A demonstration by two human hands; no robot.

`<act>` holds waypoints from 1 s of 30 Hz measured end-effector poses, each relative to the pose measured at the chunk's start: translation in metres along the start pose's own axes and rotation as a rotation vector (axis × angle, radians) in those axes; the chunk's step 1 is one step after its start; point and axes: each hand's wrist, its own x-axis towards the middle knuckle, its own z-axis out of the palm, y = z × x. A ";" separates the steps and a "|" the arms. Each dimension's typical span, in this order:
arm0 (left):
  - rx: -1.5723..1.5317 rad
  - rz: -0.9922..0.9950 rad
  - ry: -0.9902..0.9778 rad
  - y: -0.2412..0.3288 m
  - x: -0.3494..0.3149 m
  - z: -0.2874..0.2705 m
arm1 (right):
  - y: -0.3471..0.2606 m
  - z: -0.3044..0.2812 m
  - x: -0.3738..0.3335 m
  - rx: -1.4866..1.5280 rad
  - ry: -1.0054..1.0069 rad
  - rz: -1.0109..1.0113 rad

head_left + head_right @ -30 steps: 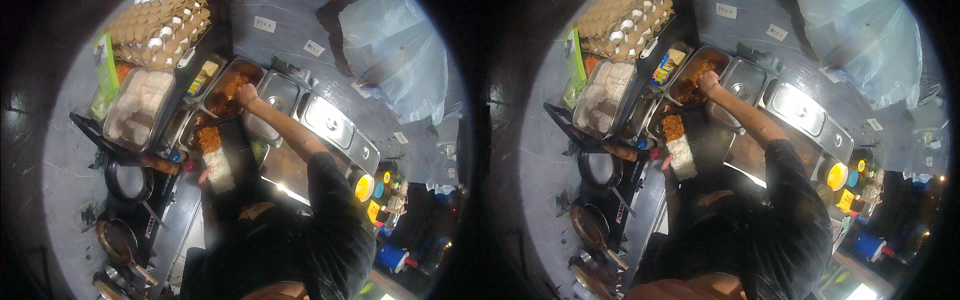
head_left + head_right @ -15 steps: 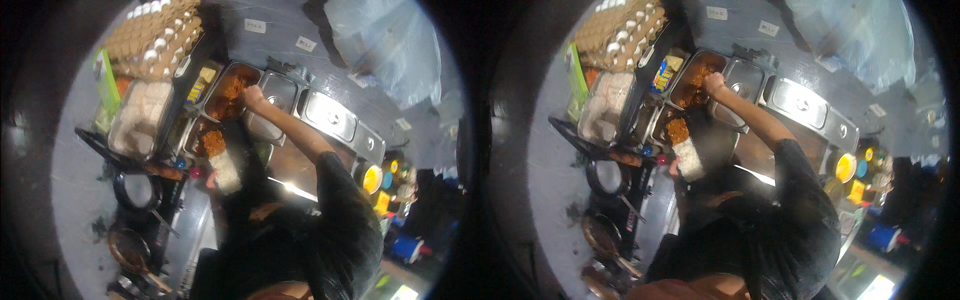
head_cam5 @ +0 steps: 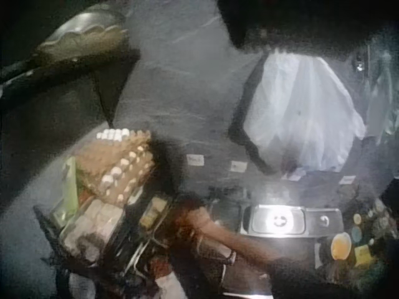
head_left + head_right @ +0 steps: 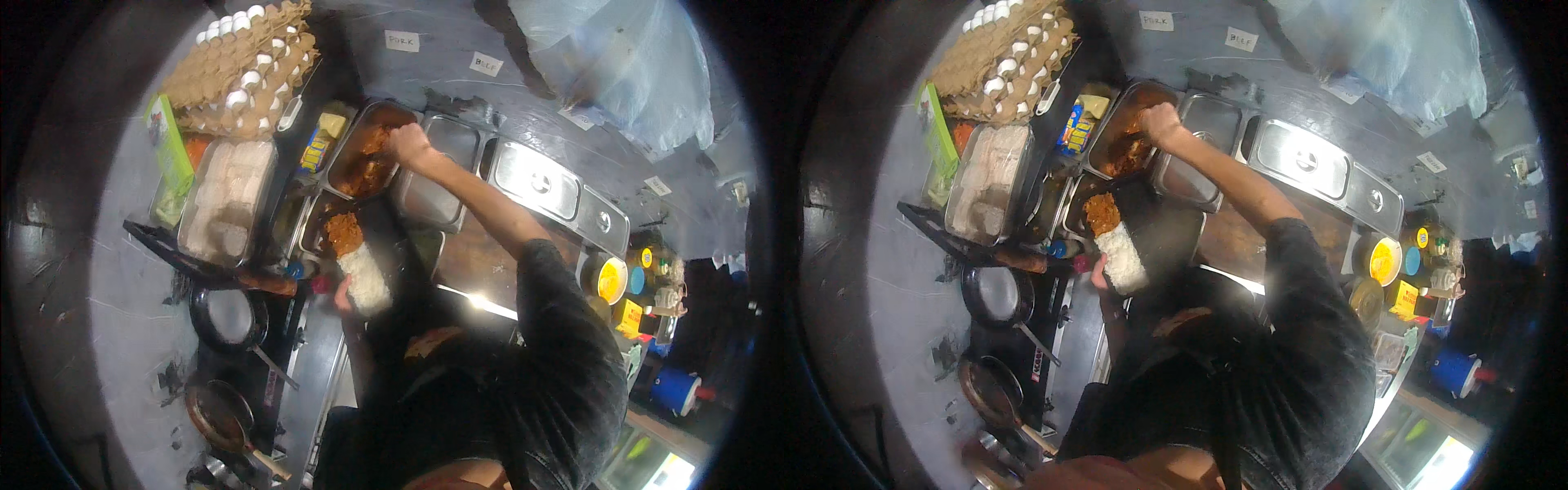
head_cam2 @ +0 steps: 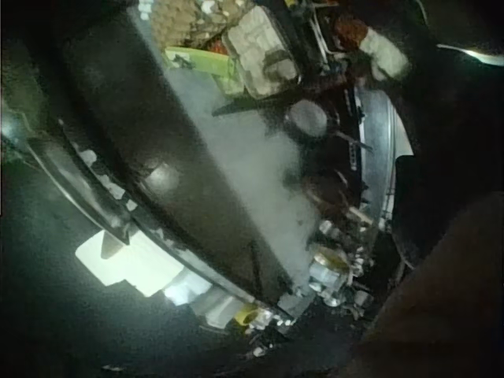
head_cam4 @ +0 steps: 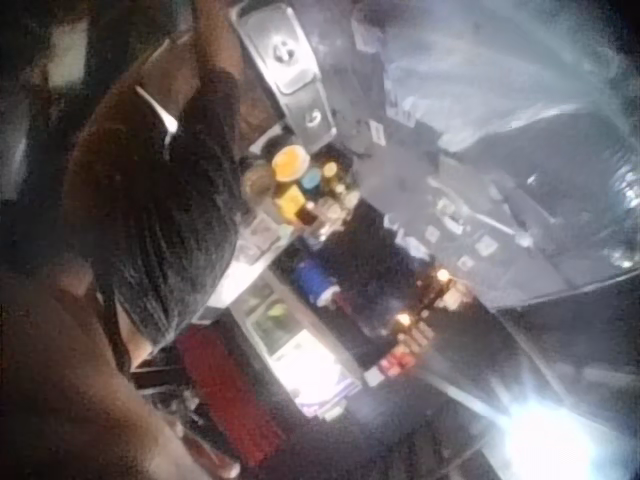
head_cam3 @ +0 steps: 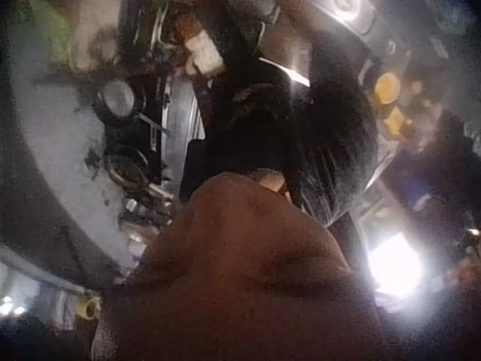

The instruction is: The person assembles food trays by scooping rice, meat, and potatoes from stainless steel containers into compartmentalized black trays using a ladle and tongs. They place the filled trays on the counter.

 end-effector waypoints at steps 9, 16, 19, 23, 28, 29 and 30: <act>0.119 -0.076 0.018 -0.003 0.020 0.035 | 0.040 -0.114 -0.110 0.100 0.086 0.013; 0.141 -0.112 -0.083 -0.003 0.031 0.069 | 0.002 -0.096 -0.174 0.060 -0.071 -0.080; 0.093 -0.062 -0.035 -0.010 0.040 0.042 | -0.007 -0.105 -0.183 0.119 -0.054 -0.043; 0.046 -0.189 -0.095 -0.007 0.025 0.090 | 0.014 -0.114 -0.203 0.133 0.042 0.061; 0.040 -0.302 -0.249 -0.008 0.022 0.104 | 0.014 -0.097 -0.225 0.143 -0.063 0.057; 0.079 -0.294 -0.233 -0.010 0.021 0.107 | 0.018 -0.104 -0.234 0.152 -0.080 0.103; 0.121 -0.288 -0.218 -0.013 0.021 0.110 | 0.023 -0.113 -0.245 0.162 -0.097 0.152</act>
